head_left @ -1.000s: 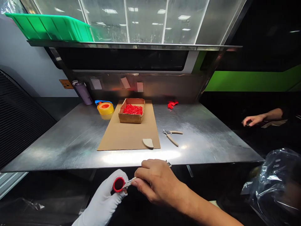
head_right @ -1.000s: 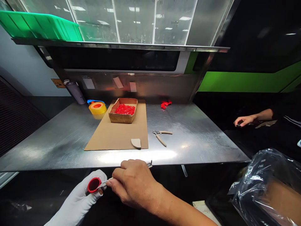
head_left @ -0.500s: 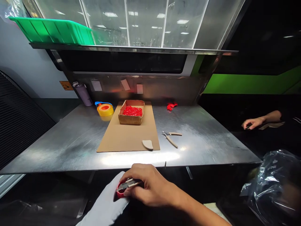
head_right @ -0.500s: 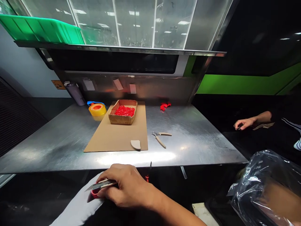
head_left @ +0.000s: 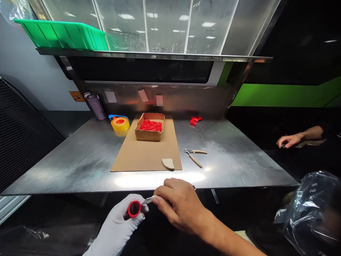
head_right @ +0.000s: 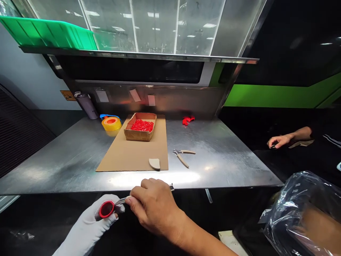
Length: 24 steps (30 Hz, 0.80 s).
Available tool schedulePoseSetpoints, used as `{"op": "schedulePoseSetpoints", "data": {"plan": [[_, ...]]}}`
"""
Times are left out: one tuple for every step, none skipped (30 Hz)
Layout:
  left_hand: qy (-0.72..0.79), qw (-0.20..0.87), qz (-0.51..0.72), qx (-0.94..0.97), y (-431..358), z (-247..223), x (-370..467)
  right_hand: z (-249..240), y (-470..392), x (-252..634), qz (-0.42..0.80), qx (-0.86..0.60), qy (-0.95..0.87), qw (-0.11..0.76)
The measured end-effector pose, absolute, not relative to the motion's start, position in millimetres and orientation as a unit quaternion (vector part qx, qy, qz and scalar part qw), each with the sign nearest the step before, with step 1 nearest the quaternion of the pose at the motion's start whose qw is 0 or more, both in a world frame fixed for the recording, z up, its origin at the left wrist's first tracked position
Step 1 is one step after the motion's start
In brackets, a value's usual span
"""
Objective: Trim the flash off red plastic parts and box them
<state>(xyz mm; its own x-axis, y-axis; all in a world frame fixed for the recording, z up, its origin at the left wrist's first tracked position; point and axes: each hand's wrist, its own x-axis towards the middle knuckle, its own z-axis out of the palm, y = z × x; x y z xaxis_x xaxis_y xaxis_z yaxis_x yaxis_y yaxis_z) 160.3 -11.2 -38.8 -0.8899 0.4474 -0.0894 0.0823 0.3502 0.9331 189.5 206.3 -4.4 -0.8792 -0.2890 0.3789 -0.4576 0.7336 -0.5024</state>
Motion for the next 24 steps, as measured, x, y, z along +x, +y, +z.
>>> {"op": "schedulePoseSetpoints", "data": {"plan": [[0.806,0.168,0.544,0.164,-10.2,-38.1,160.5,-4.7,205.4,189.6,0.290,0.205,-0.924,0.139],[0.806,0.168,0.543,0.165,-9.4,-37.5,160.5,-4.9,204.7,189.5,0.279,0.206,-0.928,0.139],[0.806,0.167,0.543,0.166,-8.9,-37.4,160.4,-5.0,204.0,189.2,0.268,0.205,-0.931,0.140],[0.806,0.165,0.544,0.166,-8.7,-37.7,160.3,-5.1,203.5,188.9,0.259,0.203,-0.934,0.141],[0.807,0.163,0.544,0.164,-8.9,-38.5,160.1,-5.2,203.1,188.6,0.251,0.200,-0.936,0.142],[0.807,0.160,0.544,0.161,-9.4,-39.5,160.1,-5.4,202.6,188.2,0.245,0.196,-0.939,0.142],[0.808,0.157,0.545,0.158,-10.1,-40.6,160.1,-5.7,202.2,188.0,0.242,0.194,-0.940,0.143],[0.810,0.155,0.545,0.153,-10.8,-41.7,160.3,-6.0,201.7,187.8,0.239,0.192,-0.941,0.143],[0.810,0.153,0.546,0.150,-11.3,-42.7,160.5,-6.4,201.1,187.7,0.237,0.190,-0.942,0.142],[0.809,0.152,0.548,0.147,-11.6,-43.5,160.8,-6.8,200.5,187.9,0.235,0.189,-0.943,0.141],[0.808,0.150,0.551,0.147,-11.5,-44.0,161.0,-7.2,199.9,188.1,0.234,0.188,-0.943,0.141],[0.806,0.146,0.555,0.146,-11.1,-44.2,161.2,-7.6,199.3,188.5,0.234,0.187,-0.944,0.140],[0.804,0.141,0.558,0.146,-10.3,-44.2,161.3,-7.9,198.7,188.9,0.235,0.186,-0.944,0.140],[0.802,0.135,0.562,0.147,-9.3,-44.1,161.3,-8.2,198.1,189.3,0.237,0.186,-0.944,0.139],[0.801,0.128,0.566,0.147,-8.3,-44.0,161.2,-8.4,197.5,189.7,0.239,0.185,-0.943,0.138],[0.801,0.120,0.569,0.145,-7.3,-44.1,161.0,-8.6,197.0,190.1,0.241,0.185,-0.943,0.137],[0.801,0.112,0.572,0.140,-6.5,-44.4,160.8,-8.8,196.5,190.4,0.244,0.185,-0.942,0.137],[0.800,0.105,0.575,0.133,-6.0,-45.0,160.6,-9.0,195.9,190.8,0.247,0.184,-0.941,0.137],[0.799,0.096,0.580,0.123,-5.7,-46.0,160.5,-9.2,195.3,191.2,0.251,0.184,-0.940,0.137],[0.798,0.088,0.585,0.112,-5.7,-47.2,160.5,-9.6,194.5,191.6,0.257,0.183,-0.939,0.137],[0.797,0.080,0.590,0.101,-5.7,-48.5,160.5,-10.1,193.5,192.1,0.262,0.181,-0.938,0.137],[0.795,0.072,0.595,0.092,-5.8,-49.9,160.6,-10.8,192.4,192.7,0.268,0.178,-0.937,0.137],[0.793,0.067,0.600,0.088,-5.8,-51.1,160.6,-11.6,191.2,193.2,0.274,0.175,-0.936,0.137],[0.789,0.065,0.605,0.086,-5.7,-52.3,160.7,-12.6,189.9,193.7,0.281,0.172,-0.934,0.136]]}}
